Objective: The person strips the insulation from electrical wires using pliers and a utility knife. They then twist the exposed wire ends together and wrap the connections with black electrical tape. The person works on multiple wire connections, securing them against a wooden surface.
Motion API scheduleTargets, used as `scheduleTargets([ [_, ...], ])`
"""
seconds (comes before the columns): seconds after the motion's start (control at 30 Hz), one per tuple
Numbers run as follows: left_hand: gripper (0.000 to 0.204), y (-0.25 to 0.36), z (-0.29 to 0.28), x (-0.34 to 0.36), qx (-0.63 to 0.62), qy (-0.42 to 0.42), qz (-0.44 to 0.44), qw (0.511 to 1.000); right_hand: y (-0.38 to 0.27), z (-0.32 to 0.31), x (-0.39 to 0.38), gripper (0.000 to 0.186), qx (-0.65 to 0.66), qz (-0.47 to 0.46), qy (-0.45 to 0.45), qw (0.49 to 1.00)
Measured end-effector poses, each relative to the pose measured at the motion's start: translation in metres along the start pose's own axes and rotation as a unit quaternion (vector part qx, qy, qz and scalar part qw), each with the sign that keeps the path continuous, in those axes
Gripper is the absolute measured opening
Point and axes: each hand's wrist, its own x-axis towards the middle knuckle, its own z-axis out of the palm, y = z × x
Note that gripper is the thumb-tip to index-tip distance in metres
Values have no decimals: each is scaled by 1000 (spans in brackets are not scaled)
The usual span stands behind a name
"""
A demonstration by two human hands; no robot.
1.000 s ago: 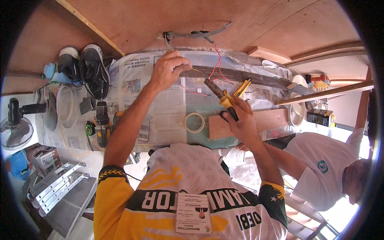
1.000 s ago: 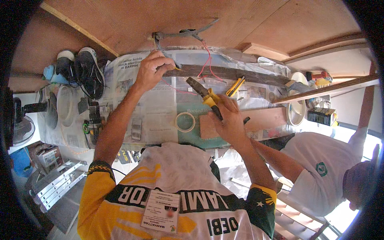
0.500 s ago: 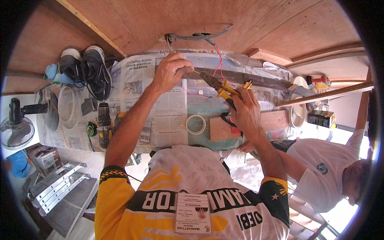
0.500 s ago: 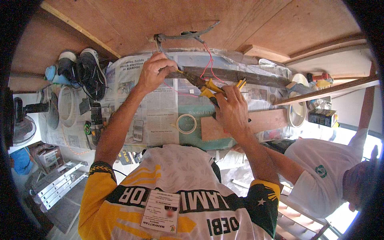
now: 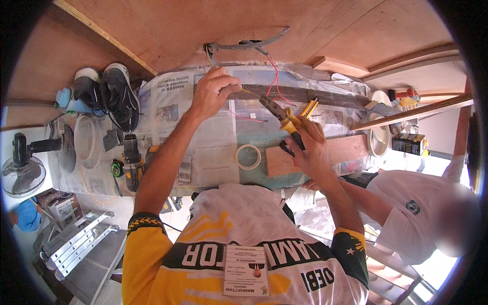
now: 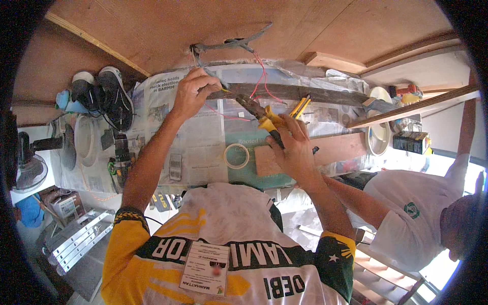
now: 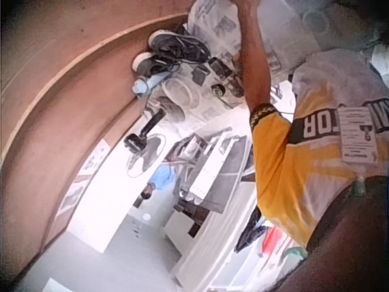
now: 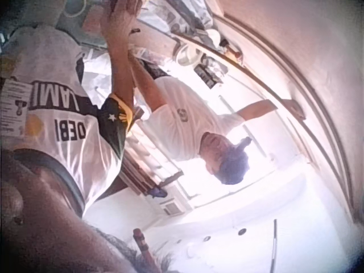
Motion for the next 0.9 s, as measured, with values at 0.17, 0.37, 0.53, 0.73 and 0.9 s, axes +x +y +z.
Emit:
scheduleTargets([
  [0.17,9,0,-4,3,1,-18,5,1000,1,-5,19,48,-189,-44,34,980],
  [0.37,11,-3,-2,2,-4,-28,-11,1000,13,3,26,46,-192,-57,30,979],
  [0.53,13,-4,1,3,6,-27,8,1000,16,3,21,31,-95,-37,-5,995],
  [0.73,19,-2,11,-6,6,-42,10,999,11,33,-20,30,742,424,-227,466],
  [0.9,20,-9,1,-6,16,-84,49,995,17,34,-51,41,775,401,-239,426],
])
